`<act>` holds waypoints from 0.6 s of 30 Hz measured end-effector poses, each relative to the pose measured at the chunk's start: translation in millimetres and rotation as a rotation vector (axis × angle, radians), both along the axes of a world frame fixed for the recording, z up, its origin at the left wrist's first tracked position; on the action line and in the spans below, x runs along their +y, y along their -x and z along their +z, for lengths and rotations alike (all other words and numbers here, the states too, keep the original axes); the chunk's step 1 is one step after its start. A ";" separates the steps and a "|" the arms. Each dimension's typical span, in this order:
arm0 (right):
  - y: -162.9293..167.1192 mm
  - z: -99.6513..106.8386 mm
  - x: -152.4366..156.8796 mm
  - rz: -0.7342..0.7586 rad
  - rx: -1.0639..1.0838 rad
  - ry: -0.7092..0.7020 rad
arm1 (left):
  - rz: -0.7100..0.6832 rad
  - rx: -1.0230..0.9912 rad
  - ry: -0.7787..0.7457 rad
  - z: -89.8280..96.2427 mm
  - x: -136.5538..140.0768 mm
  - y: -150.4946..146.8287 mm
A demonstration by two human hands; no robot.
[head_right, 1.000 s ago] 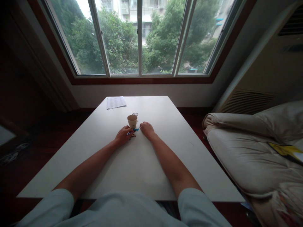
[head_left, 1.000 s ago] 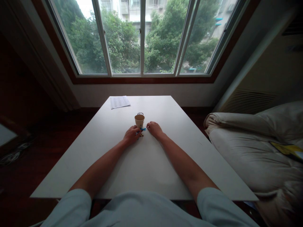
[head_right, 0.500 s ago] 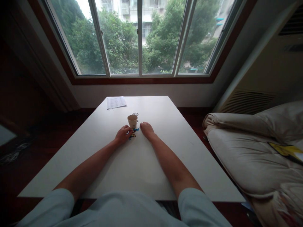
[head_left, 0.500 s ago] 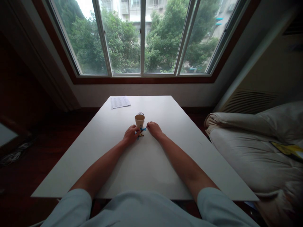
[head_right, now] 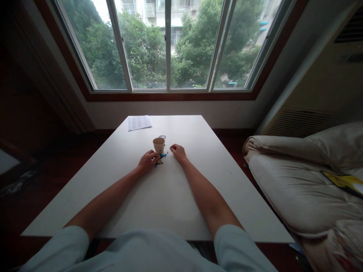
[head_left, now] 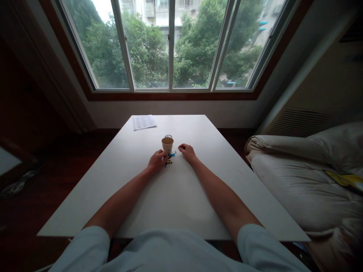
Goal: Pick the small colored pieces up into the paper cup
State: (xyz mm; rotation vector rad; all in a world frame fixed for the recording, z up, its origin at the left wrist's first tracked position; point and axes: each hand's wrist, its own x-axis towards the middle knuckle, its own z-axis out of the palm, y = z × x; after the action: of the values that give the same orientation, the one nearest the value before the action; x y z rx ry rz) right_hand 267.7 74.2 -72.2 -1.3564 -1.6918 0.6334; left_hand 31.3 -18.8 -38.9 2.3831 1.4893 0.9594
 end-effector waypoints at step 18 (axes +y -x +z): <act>48.5 73.6 3.1 0.141 0.504 0.074 | 0.007 -0.049 0.033 2.8 -0.7 6.0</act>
State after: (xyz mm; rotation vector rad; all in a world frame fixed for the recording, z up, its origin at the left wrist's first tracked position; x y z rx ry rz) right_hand 219.3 77.3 1.4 -1.0194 -1.3665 1.0311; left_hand 25.3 -19.5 -36.2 2.3164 1.4854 0.9800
